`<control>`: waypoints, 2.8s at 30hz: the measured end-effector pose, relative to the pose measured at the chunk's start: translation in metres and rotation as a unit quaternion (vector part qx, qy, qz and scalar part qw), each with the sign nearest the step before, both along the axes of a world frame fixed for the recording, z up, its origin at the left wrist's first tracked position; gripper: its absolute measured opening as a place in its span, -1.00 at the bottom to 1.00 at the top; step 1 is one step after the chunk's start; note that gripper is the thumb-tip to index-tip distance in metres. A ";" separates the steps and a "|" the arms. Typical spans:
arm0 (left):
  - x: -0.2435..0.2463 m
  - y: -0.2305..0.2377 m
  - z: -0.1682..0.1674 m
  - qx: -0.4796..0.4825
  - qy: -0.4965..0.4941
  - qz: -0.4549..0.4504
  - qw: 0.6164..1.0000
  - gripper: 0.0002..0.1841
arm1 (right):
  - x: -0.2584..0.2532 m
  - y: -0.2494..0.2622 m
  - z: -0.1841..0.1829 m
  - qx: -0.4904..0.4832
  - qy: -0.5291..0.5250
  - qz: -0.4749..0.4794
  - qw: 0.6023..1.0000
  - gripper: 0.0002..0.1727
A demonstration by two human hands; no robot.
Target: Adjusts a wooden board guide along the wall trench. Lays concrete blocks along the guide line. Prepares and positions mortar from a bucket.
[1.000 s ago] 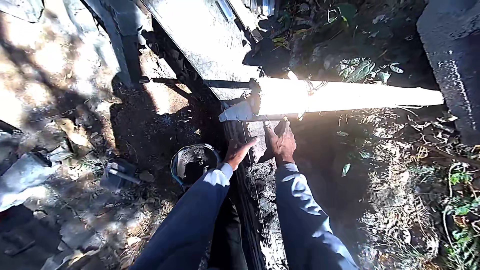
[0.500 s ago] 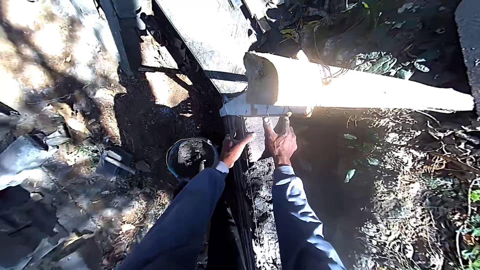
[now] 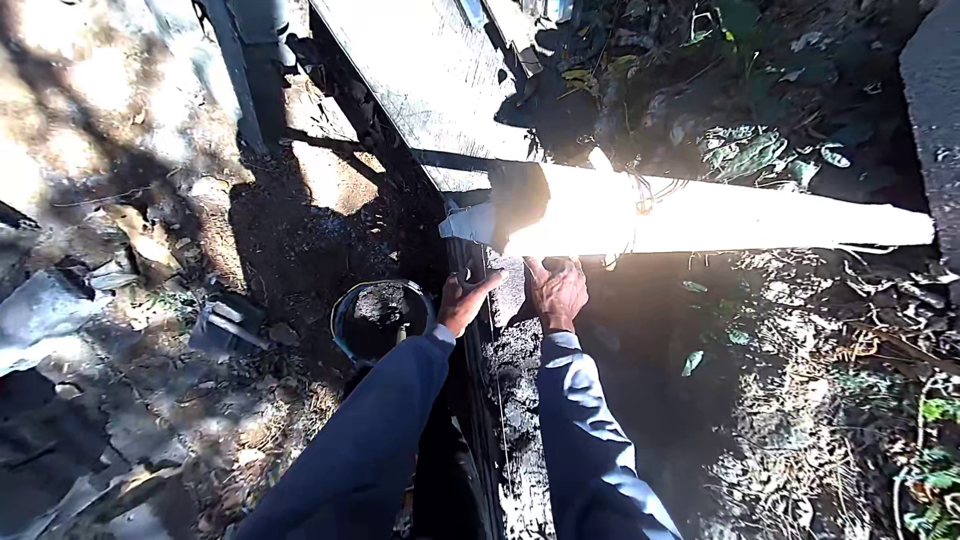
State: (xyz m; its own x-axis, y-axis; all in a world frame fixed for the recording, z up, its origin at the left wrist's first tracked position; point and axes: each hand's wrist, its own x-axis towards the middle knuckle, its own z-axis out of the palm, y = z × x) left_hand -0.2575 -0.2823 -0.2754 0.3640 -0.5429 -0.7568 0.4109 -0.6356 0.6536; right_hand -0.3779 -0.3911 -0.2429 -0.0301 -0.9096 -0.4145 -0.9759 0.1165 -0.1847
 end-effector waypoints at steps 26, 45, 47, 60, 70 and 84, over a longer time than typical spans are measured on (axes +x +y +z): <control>0.009 -0.002 -0.016 0.000 -0.032 -0.044 0.999 -0.13 | 0.000 0.008 -0.007 -0.048 -0.041 -0.040 0.997 0.04; 0.010 0.006 -0.006 0.012 0.015 -0.058 0.998 -0.23 | -0.002 0.019 -0.006 -0.014 -0.036 -0.036 0.999 0.13; 0.013 0.004 -0.004 0.014 0.022 -0.061 0.998 -0.24 | -0.001 0.019 -0.006 -0.016 -0.039 -0.037 0.998 0.13; 0.009 0.013 0.004 0.024 0.021 -0.047 0.998 0.01 | -0.001 0.016 0.003 -0.019 -0.022 0.021 0.999 0.14; 0.009 0.003 -0.002 -0.034 0.000 -0.019 0.999 -0.36 | 0.063 -0.035 0.006 -0.132 -0.782 0.043 0.608 -0.57; 0.016 0.024 0.013 0.005 -0.008 -0.069 0.998 0.00 | 0.013 -0.008 -0.022 -0.113 -0.699 0.007 0.706 -0.61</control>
State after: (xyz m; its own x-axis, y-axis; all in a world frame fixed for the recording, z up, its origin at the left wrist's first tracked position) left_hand -0.2418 -0.2579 -0.2627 0.2974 -0.5807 -0.7578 0.3083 -0.6928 0.6519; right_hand -0.3646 -0.3992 -0.2649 0.2736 -0.9537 0.1248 0.1770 -0.0776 -0.9811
